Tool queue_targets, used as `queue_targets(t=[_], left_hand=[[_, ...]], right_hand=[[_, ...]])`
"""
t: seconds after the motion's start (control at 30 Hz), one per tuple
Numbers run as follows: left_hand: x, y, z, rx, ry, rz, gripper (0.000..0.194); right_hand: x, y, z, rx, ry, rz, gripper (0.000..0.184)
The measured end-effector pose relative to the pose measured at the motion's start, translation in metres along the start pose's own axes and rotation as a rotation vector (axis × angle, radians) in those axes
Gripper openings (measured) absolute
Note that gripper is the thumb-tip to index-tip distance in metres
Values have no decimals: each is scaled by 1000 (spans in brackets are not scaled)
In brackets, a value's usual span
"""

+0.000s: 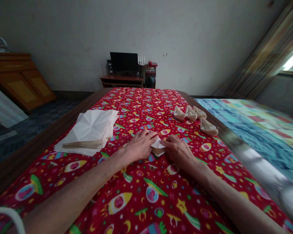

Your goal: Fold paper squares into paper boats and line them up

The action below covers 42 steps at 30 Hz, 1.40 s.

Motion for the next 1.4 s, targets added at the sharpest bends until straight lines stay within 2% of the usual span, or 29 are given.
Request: queue_targets(t=[0.17, 0.37, 0.43, 0.63, 0.8, 0.87, 1.0, 1.1, 1.3, 1.4], left_hand=[[-3, -6, -7, 54, -42, -36, 46], [-21, -10, -25, 147, -282, -180, 27], [-24, -13, -28, 180, -324, -224, 24], [-22, -15, -28, 189, -333, -255, 25], [-16, -14, -26, 186, -260, -260, 25], [-15, -13, -26, 167, -249, -273, 24], [-19, -9, -30, 151, -290, -242, 22], [-22, -4, -33, 144, -314, -265, 21], [-25, -3, -37, 158, -265, -207, 20], [-28, 0, -38, 139, -311, -224, 18]], right_hand=[[-1, -1, -1, -11, -6, 34, 22], [-1, 2, -4, -61, -1, 59, 24], [0, 3, -4, -64, 21, 54, 23], [-2, 7, -7, -72, 50, -13, 23], [-23, 20, -18, -233, -156, -64, 30], [-27, 23, -23, -289, -194, -41, 25], [-20, 25, -24, -334, -123, 28, 16], [-16, 22, -23, -322, -107, 87, 18], [-13, 17, -22, -312, -132, 173, 23], [-11, 17, -21, -306, -120, 172, 23]])
Point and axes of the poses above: each hand's wrist, its own z-axis towards the middle knuckle, its own x-axis out of the palm, y = z × x, the point moved 10 cm from there along z, towards the middle knuckle, and after that the axes turned 1 degree about x, right-handed, at the moved point
